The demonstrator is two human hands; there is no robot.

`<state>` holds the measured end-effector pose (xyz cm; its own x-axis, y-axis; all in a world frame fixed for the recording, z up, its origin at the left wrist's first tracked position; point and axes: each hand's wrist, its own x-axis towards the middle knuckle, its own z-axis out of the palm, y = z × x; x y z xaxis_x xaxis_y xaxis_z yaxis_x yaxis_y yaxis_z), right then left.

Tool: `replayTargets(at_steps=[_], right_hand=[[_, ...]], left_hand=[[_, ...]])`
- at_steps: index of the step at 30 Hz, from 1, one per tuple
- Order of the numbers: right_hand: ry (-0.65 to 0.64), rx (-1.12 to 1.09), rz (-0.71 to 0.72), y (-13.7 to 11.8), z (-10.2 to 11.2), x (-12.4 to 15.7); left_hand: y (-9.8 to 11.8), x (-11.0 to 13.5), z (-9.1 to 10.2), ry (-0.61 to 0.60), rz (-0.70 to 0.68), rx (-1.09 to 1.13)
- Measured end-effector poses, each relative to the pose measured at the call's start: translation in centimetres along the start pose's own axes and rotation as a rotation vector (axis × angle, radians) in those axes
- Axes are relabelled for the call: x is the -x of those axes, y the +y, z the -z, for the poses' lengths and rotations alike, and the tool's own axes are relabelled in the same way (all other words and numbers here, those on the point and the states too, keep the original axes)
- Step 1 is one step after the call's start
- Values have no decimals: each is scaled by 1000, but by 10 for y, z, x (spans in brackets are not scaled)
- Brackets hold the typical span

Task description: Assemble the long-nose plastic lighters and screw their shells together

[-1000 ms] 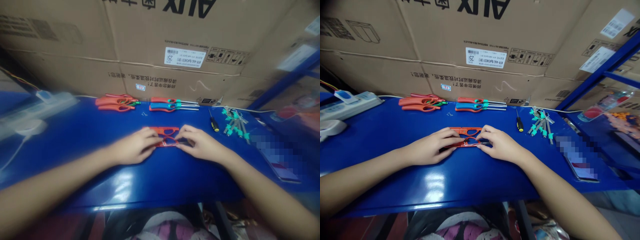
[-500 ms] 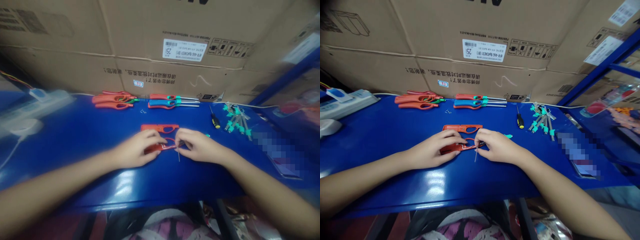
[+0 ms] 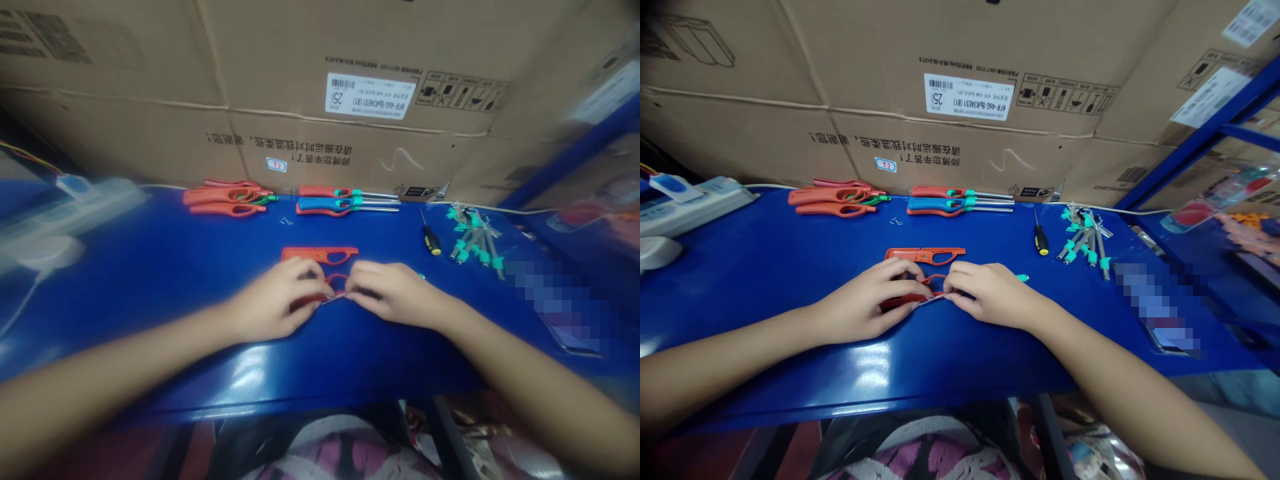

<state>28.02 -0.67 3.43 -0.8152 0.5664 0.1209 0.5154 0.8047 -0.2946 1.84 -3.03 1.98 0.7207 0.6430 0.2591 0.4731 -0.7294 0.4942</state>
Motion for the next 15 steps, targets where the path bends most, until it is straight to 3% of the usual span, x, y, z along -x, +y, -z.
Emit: replayTargets(at_steps=[15], right_hand=[[40,-31,-11,2,-3,-2]], left_hand=[[-1,0,1,-12,-30,-20]])
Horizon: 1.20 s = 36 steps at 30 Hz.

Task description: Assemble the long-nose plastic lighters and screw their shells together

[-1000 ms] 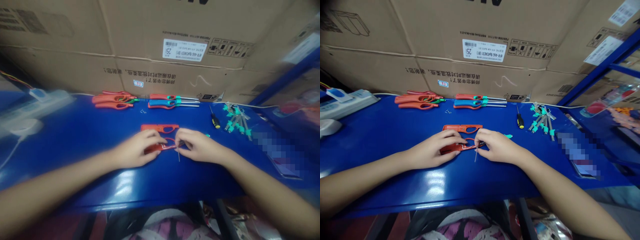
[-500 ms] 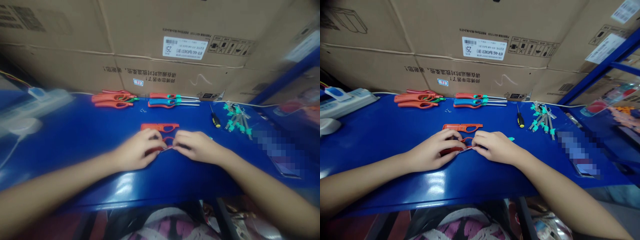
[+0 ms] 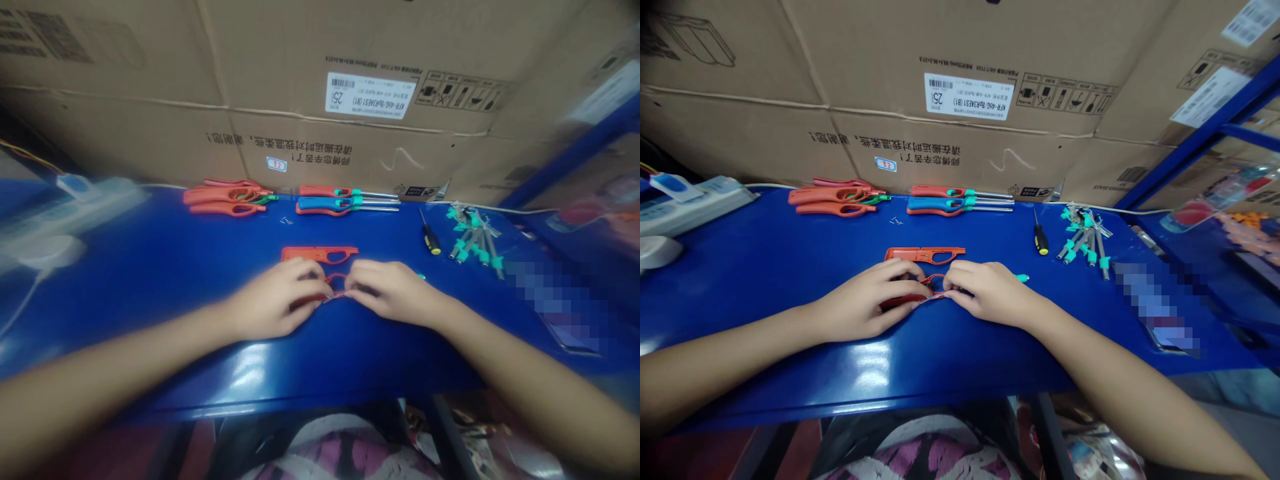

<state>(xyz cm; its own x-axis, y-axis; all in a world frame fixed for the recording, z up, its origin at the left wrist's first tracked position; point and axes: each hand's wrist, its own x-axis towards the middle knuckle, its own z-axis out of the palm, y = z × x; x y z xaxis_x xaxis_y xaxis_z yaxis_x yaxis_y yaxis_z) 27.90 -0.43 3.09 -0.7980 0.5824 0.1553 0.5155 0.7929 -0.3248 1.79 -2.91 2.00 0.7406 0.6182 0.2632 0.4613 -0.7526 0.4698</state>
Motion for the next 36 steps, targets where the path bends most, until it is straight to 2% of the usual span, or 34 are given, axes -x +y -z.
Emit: replayTargets(at_steps=[9,17,22,27,36], right_hand=[[9,53,8,-3,-1,-1],[18,46,-4,-4,-5,-2],[76,20,12,-4,-6,-2],[173,40,36,-2,-13,-4],[164,70,-15,0,-17,-5]], left_hand=[[-4,1,-2,-5,-39,28],[-6,0,-3,-4,-17,103],[-9,0,-2,-22,-46,53],[-9,2,-3,22,61,6],[-16,2,-8,69,52,-114]])
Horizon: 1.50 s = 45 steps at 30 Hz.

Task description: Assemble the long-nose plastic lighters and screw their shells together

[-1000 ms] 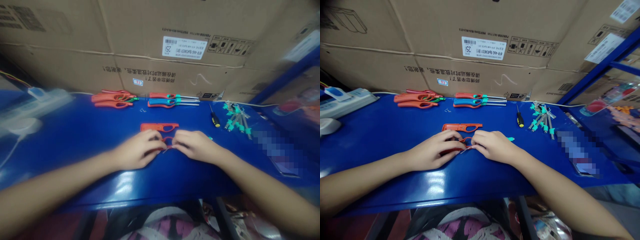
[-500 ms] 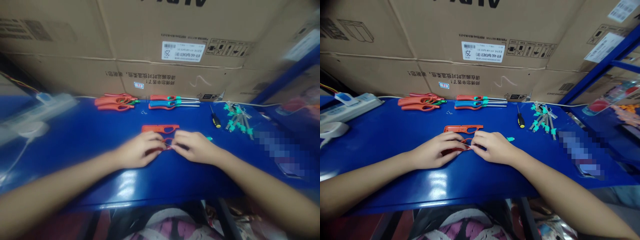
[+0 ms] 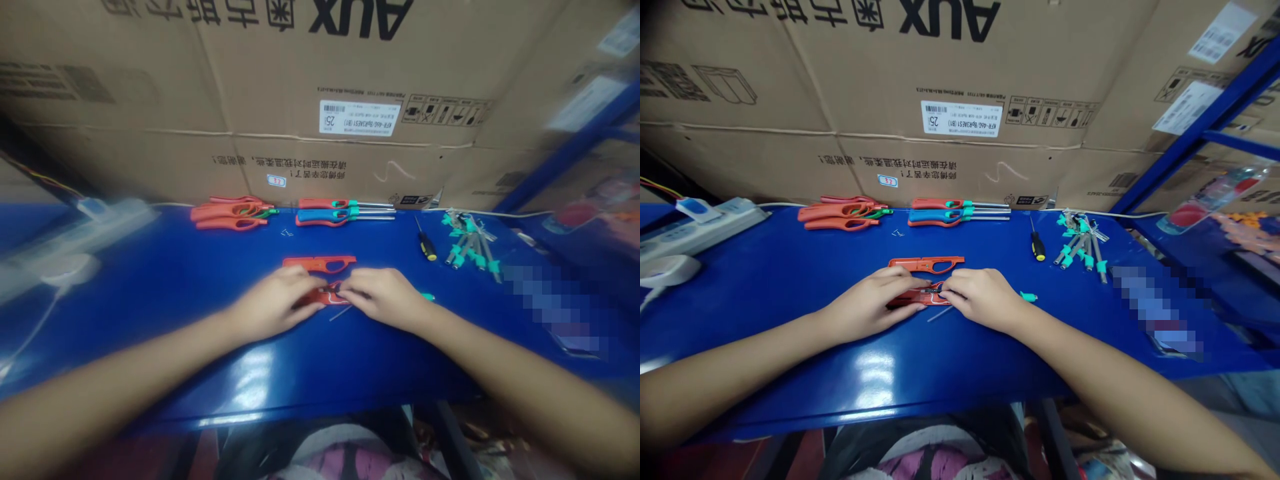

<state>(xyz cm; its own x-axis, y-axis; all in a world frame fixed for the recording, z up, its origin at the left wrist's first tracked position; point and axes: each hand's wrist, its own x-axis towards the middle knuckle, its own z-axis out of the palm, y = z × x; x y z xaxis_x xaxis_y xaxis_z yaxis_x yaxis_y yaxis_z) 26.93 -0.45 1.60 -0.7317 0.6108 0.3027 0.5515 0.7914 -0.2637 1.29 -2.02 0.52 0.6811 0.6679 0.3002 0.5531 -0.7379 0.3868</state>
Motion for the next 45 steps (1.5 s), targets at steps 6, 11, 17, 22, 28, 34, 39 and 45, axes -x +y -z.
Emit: replayTargets(at_steps=[6,11,17,22,28,34,39,45], right_hand=[[18,2,2,0,-4,-1],[14,-54,-11,-1,-3,-3],[-71,-105,-17,1,12,0],[-120,-127,-3,5,19,1],[-156,-129,-62,-1,19,-3],[-186,-5,-59,-7,22,-2],[-207,-135,-40,-1,26,1],[-205,-56,-11,-2,27,0]], left_hand=[[-2,0,-4,30,-8,49],[-2,0,-4,0,-12,1],[1,-2,1,-42,-50,-3],[4,-5,4,-70,-115,0],[3,-5,2,-62,-140,-27],[3,-4,3,-53,-130,-18],[3,-4,4,-54,-126,-53],[4,-5,3,-30,-148,-107]])
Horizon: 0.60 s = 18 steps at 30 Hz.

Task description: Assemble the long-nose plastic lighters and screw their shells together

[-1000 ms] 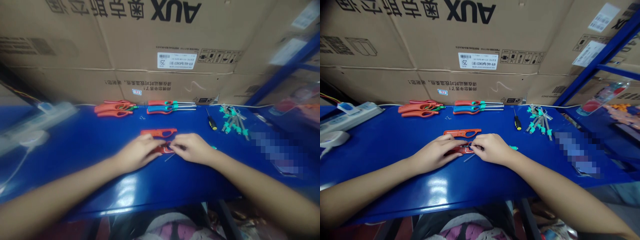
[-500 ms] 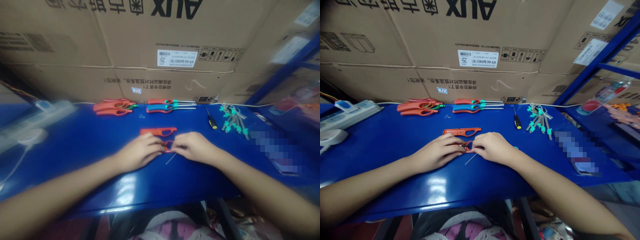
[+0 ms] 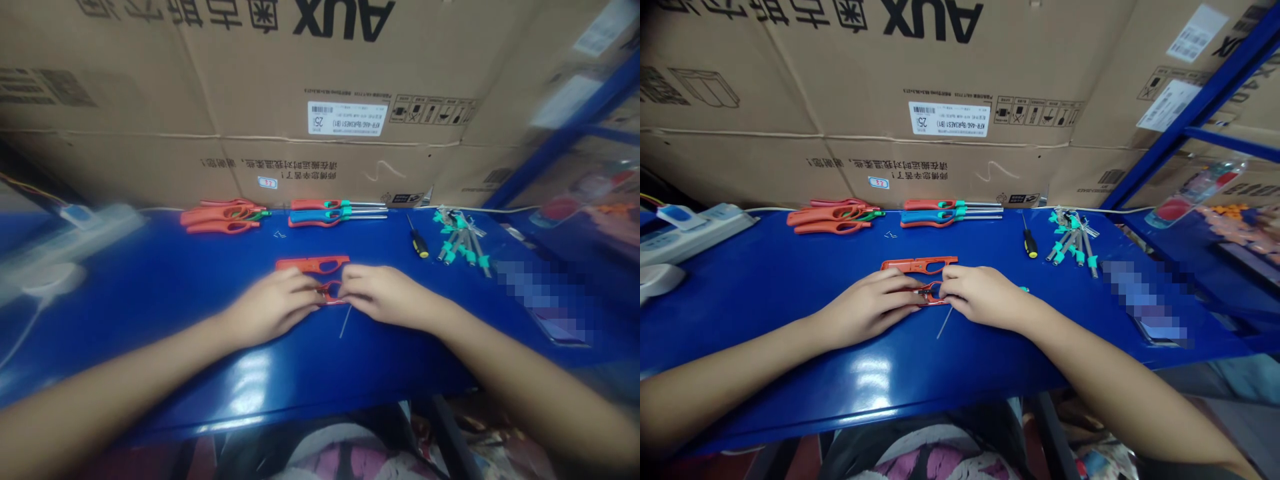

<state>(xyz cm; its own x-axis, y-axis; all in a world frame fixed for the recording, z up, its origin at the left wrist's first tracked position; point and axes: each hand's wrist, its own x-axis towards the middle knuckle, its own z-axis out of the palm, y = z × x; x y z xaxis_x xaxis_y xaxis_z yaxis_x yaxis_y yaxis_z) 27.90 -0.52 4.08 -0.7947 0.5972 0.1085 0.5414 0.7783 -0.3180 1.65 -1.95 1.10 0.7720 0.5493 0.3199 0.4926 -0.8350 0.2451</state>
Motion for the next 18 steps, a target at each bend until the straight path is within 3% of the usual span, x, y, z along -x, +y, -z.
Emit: replayTargets(at_steps=[18], right_hand=[[23,-119,-87,-1,1,-3]], left_hand=[[1,1,1,11,-33,-51]])
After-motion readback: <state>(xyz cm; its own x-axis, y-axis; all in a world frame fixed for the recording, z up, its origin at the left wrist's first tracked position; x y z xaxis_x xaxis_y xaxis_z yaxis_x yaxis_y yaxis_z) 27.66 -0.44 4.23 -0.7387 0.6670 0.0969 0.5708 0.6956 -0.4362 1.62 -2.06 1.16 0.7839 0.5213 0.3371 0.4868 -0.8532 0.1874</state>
